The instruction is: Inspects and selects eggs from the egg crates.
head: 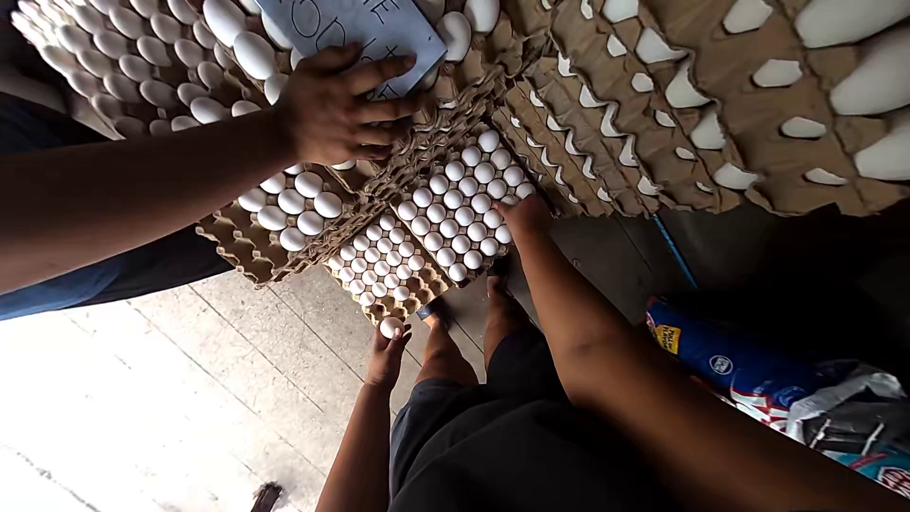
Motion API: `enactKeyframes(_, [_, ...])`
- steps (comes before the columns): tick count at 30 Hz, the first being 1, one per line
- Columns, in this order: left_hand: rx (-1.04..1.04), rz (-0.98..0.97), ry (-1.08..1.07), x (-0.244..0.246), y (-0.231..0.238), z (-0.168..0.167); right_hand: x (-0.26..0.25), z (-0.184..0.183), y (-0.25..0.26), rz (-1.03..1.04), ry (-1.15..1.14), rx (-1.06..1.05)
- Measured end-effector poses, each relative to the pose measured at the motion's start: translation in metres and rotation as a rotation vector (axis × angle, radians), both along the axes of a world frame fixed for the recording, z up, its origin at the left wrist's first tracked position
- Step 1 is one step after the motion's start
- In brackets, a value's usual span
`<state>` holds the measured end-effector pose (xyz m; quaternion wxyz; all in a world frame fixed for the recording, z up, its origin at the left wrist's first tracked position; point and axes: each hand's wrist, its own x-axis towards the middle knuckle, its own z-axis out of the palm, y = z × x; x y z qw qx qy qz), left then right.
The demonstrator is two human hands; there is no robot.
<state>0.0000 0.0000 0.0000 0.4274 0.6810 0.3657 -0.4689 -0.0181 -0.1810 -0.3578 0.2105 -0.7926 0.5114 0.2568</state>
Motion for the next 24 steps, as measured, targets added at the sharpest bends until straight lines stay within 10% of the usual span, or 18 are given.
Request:
enactKeyframes(7, [-0.057, 0.024, 0.05, -0.009, 0.014, -0.049, -0.004, 0.001, 0.005, -0.036, -0.024, -0.016])
enactKeyframes(10, [-0.756, 0.036, -0.538, -0.111, 0.134, -0.271, -0.009, -0.005, 0.003, -0.029, -0.054, -0.035])
enactKeyframes(12, [-0.782, 0.176, -0.488, -0.133, 0.153, -0.329, -0.016, -0.009, 0.001, -0.019, -0.111, -0.05])
enactKeyframes(20, [-0.686, 0.015, -0.549, -0.11, 0.137, -0.295, -0.087, -0.003, -0.021, 0.062, -0.866, 0.029])
enactKeyframes(24, [-0.169, -0.232, -0.106, -0.022, 0.03, -0.073, -0.112, 0.051, -0.016, 0.152, -1.204, 0.144])
